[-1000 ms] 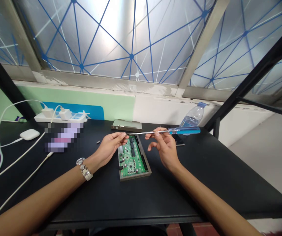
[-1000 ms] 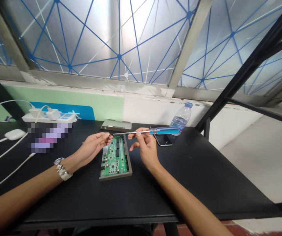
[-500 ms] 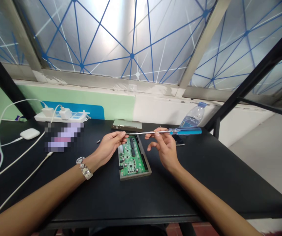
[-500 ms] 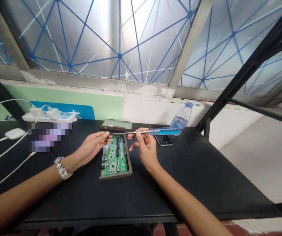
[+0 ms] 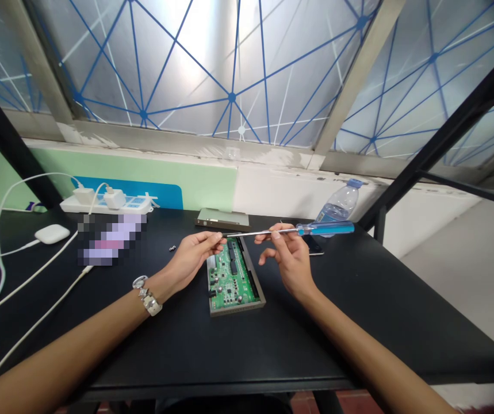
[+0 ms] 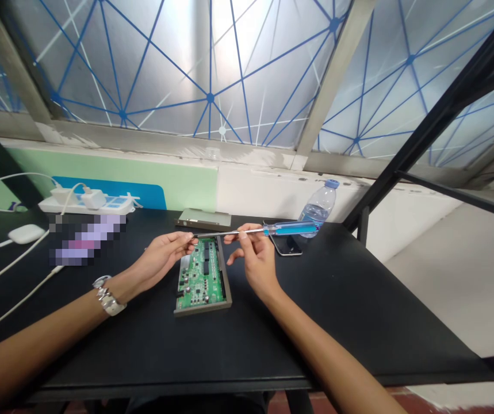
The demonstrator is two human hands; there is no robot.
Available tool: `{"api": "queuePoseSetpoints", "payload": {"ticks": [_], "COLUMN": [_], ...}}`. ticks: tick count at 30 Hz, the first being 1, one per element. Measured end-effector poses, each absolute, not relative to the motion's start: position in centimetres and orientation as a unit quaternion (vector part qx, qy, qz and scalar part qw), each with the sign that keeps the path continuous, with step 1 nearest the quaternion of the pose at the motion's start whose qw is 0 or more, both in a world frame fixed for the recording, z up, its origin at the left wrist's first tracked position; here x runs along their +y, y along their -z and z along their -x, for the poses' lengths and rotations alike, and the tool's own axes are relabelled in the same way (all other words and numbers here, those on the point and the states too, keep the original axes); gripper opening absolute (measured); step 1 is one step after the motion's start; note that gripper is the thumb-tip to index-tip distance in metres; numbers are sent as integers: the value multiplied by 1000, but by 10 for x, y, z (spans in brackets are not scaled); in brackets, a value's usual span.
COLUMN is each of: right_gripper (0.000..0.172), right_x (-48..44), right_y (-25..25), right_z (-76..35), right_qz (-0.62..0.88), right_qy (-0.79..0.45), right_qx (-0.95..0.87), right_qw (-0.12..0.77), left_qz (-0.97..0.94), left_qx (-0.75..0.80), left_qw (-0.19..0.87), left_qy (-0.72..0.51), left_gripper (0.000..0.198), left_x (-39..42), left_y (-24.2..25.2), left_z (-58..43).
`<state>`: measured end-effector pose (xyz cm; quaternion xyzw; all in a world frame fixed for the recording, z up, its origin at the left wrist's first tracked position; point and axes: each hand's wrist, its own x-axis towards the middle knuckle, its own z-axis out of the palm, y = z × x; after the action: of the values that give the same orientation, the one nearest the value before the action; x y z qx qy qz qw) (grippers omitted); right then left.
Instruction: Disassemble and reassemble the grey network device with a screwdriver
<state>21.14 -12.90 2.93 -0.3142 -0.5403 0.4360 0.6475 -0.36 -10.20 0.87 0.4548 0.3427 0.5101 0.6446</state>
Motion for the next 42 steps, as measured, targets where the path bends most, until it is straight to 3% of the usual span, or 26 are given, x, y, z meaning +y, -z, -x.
{"api": "queuePoseSetpoints", "payload": {"ticks": [14,19,26,42], "right_gripper": [21,21,11,12], "right_x": [-119,-89,-56,-53], "right_y": [-46,-78,-99,-80], "right_z": [-208,-212,-200,-190], "right_qz": [330,364,410,427], "right_qy": [-367,-303,-173,-135], "right_qx": [-594,-694,-812,-831], "right_qw": [636,543,376,331], "left_qz": [-483,-624,-737,-745], "left_qx": [339,365,352,375], "left_qw": [643,538,364,303], "left_qy": [-488,-434,-447,-460], "left_gripper": [24,26,17,9], "left_x": [-100,-68,-44,-48], "left_y": [-11,-18,-33,-11], "left_z": [-2,5,-8,-22]}}
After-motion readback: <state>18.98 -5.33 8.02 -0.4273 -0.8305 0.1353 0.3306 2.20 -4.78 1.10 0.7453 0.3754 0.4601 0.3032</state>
